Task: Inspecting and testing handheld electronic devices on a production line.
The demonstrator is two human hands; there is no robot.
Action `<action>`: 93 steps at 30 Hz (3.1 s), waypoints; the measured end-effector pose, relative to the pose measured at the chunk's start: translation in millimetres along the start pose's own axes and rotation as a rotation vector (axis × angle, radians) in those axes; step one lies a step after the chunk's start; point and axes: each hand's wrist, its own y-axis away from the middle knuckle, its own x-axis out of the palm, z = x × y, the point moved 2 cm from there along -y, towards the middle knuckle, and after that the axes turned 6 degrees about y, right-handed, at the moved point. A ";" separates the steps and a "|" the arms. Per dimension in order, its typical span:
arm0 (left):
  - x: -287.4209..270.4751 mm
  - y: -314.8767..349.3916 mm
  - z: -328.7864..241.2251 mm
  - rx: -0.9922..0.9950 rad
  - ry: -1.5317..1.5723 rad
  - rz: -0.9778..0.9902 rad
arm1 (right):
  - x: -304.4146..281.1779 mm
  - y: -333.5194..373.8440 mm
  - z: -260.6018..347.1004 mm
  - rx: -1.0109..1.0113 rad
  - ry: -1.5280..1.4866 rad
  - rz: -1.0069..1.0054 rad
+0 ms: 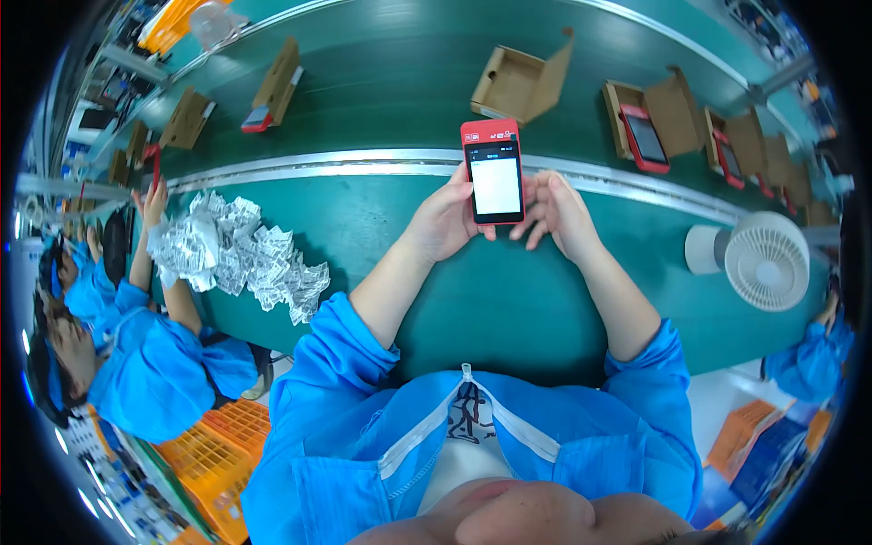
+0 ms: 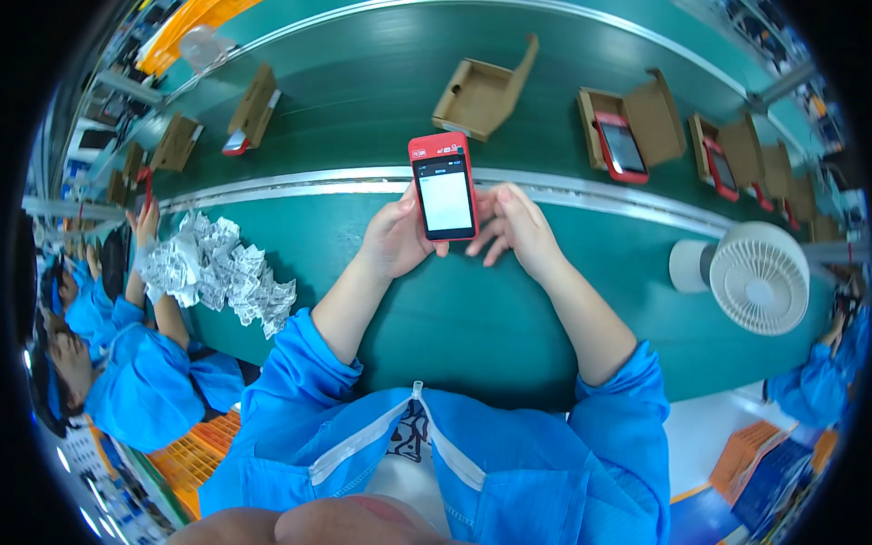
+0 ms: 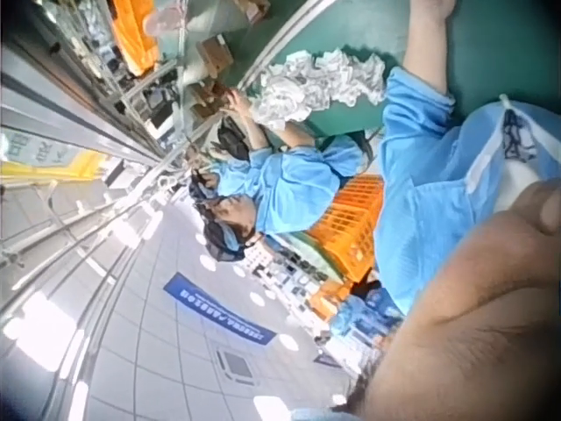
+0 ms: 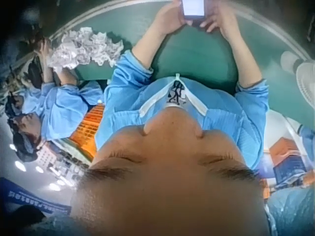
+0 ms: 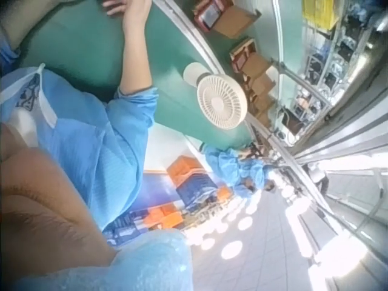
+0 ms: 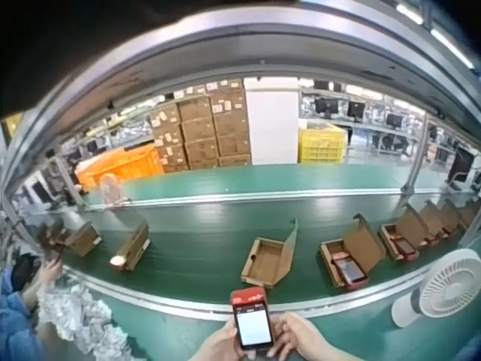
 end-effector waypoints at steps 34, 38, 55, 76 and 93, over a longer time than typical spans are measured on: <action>-10.2 1.2 5.7 -0.080 0.055 -0.029 | -79.9 -50.9 45.3 0.085 -0.274 -0.450; -11.5 -0.3 6.7 -0.027 0.052 -0.093 | -16.8 -25.8 23.7 -0.067 -0.105 -0.438; 5.6 9.3 10.1 -0.090 -0.454 -0.005 | 46.2 -13.4 -50.1 -0.246 0.473 0.161; 4.6 11.7 -6.7 -0.068 -0.483 -0.044 | 51.2 -23.5 -46.5 -0.241 0.601 0.199; 3.0 13.3 -7.5 -0.095 -0.430 -0.034 | 61.5 -20.8 -39.1 -0.193 0.656 0.209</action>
